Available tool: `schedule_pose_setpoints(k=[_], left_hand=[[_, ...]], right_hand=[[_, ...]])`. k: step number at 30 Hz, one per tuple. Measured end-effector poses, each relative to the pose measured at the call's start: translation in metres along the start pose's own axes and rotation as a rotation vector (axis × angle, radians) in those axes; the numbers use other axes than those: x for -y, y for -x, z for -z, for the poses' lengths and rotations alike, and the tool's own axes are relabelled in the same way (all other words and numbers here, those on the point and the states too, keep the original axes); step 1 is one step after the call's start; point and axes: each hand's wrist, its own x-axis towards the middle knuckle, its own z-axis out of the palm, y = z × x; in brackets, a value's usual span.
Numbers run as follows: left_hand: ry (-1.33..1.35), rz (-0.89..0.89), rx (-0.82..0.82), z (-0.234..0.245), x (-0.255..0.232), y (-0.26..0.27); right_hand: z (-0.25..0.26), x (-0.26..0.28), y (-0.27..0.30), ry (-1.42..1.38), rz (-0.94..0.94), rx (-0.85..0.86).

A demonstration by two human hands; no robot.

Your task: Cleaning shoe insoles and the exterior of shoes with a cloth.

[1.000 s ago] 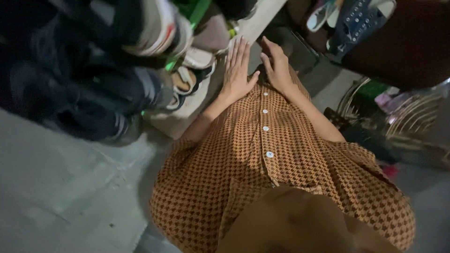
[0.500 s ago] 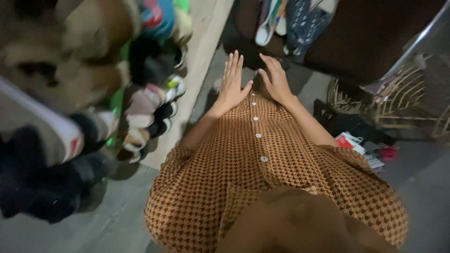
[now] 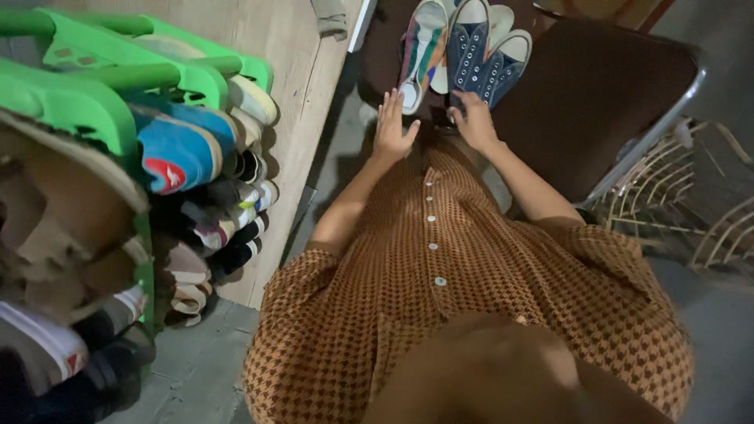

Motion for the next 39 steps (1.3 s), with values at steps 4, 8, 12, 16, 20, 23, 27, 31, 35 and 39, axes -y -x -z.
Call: schedule_pose_setpoints(k=[4, 8, 12, 16, 20, 23, 27, 31, 35, 39], left_hand=[[0.036, 0.095, -0.003, -0.040, 0.056, -0.029], [0.110, 0.307, 0.126, -0.054, 0.094, -0.060], [0.185, 0.394, 0.253, -0.051, 0.116, -0.080], [0.146, 0.329, 0.144, -0.069, 0.148, -0.094], [0.222, 0.369, 0.203, -0.065, 0.152, -0.106], [0.269, 0.425, 0.262, -0.055, 0.140, -0.112], [0.315, 0.389, 0.278, -0.049, 0.130, -0.117], [0.330, 0.228, 0.214, -0.019, 0.089, -0.122], [0.424, 0.118, 0.197, 0.068, 0.005, -0.121], [0.438, -0.145, -0.016, 0.146, -0.048, -0.095]], right_hand=[[-0.044, -0.030, -0.041, -0.021, -0.003, -0.014], [-0.107, -0.071, -0.081, 0.039, -0.264, 0.011], [-0.155, -0.101, -0.109, 0.110, -0.408, 0.054], [-0.173, -0.107, -0.139, 0.155, -0.567, 0.117], [-0.200, -0.138, -0.145, 0.056, -0.686, 0.126], [-0.191, -0.139, -0.137, 0.023, -0.711, 0.067], [-0.134, -0.096, -0.120, -0.146, -0.649, 0.022], [-0.112, -0.088, -0.088, -0.150, -0.481, -0.087], [-0.042, 0.010, -0.070, -0.201, -0.203, -0.163], [-0.008, 0.087, -0.055, -0.435, -0.316, -0.105]])
